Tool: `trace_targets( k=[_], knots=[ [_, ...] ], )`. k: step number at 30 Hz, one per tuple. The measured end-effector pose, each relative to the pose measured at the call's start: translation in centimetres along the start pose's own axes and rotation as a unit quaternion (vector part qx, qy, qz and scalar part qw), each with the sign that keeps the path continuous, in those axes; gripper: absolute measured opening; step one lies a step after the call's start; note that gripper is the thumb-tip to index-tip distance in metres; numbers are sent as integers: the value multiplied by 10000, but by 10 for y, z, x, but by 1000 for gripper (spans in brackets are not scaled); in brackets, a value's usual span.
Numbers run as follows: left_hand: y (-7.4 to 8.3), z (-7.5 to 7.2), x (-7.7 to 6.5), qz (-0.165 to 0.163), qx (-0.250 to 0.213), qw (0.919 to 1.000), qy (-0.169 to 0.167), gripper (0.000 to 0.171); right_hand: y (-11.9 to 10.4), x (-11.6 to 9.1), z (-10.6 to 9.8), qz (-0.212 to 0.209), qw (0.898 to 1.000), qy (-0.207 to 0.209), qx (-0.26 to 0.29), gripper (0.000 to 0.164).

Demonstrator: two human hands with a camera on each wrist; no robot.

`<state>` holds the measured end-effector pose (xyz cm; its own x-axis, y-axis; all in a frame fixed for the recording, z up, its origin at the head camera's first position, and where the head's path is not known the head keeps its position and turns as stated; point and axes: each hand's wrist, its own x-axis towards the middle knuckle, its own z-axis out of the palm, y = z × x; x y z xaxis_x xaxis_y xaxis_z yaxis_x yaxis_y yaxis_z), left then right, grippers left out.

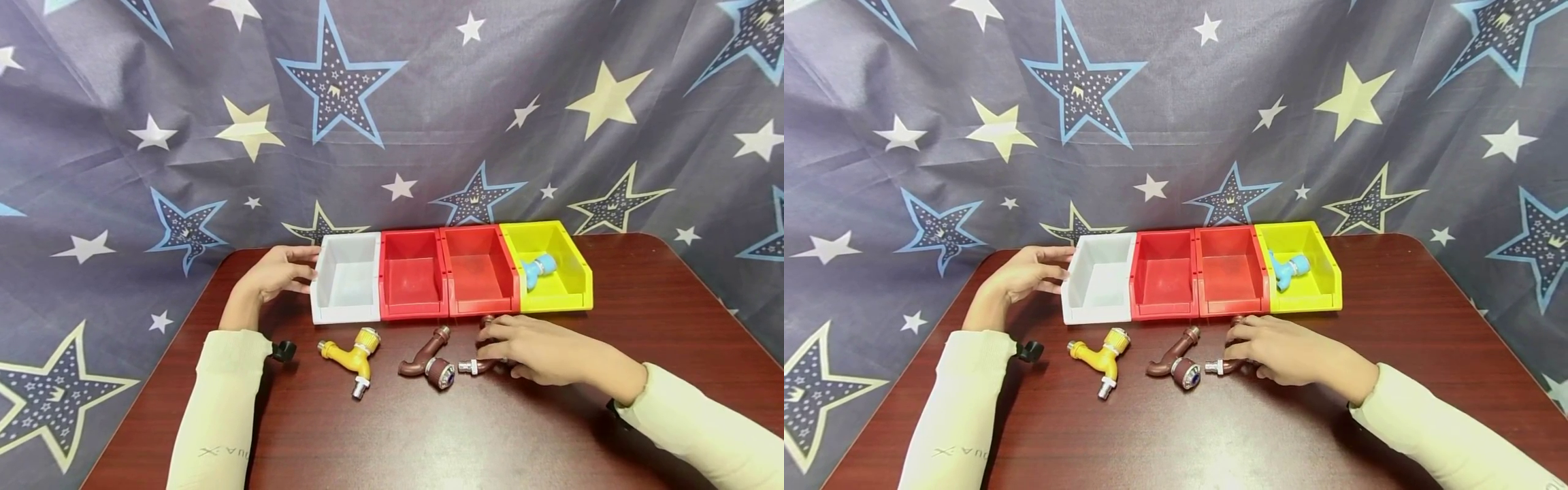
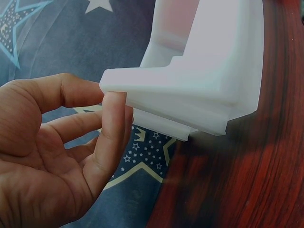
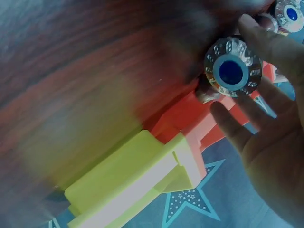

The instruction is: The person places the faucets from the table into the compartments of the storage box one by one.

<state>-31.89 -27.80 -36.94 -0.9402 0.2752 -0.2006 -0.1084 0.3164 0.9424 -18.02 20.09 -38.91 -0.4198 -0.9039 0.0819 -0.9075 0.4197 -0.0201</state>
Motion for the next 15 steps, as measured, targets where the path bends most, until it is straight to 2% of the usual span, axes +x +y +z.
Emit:
trace_targets(
  k=[5,9,12,15],
  knots=[
    [0,0,-1,-54,-8,10000,-18,64,6,0,2,-191,9997,97,116,54],
    [1,0,-1,-42,-4,10000,-32,65,5,-1,3,-159,9988,432,147,43],
    [0,-1,0,-9,-16,10000,-42,64,0,2,1,150,9971,745,-46,33],
    [0,-2,1,-9,-26,10000,-56,64,-8,5,0,618,9948,771,-252,37]
  ],
)
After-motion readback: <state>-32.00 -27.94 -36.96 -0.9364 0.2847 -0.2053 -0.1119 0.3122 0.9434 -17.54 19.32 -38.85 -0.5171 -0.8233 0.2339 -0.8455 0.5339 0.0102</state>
